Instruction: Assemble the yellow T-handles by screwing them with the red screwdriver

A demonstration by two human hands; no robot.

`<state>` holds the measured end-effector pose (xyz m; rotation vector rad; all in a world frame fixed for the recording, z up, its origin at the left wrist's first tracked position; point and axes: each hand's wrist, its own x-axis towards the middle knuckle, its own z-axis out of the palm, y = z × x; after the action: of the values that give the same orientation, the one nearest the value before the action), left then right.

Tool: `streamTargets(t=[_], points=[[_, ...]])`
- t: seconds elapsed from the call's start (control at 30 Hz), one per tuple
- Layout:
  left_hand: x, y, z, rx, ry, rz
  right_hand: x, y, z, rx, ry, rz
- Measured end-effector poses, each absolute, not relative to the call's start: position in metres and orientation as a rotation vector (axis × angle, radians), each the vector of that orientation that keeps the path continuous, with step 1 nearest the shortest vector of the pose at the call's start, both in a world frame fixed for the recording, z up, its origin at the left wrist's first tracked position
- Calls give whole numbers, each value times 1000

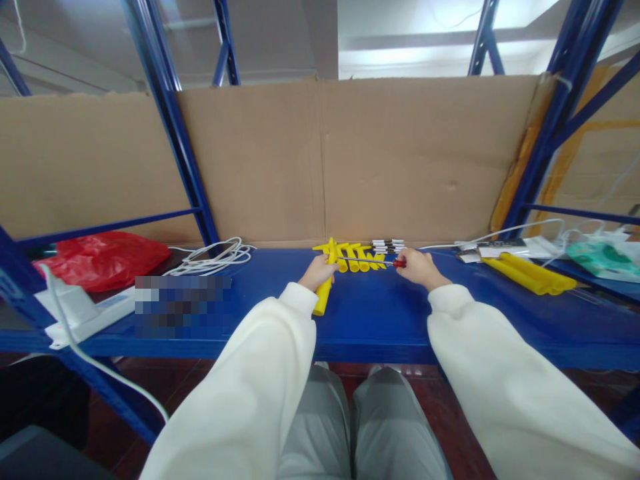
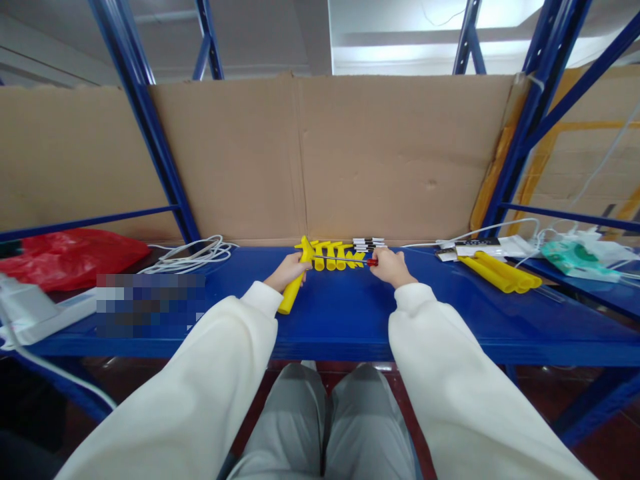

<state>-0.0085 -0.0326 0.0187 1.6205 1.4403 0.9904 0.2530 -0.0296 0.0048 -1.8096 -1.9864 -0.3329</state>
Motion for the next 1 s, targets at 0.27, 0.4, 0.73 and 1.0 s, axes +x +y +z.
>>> streamTargets(t=[0.27, 0.4, 0.73, 1.0], points=[[-9, -36, 20, 1622, 1435, 1009, 246, -34, 8, -1847, -2040, -334], [-9, -38, 21, 1623, 1450, 1000, 245, -34, 8, -1857, -2043, -341], [-12, -39, 23, 1690, 1491, 1029, 240, -38, 11, -1897, -2074, -270], [-12, -38, 22, 1717, 1472, 1025, 241, -40, 13, -1906, -2103, -185]])
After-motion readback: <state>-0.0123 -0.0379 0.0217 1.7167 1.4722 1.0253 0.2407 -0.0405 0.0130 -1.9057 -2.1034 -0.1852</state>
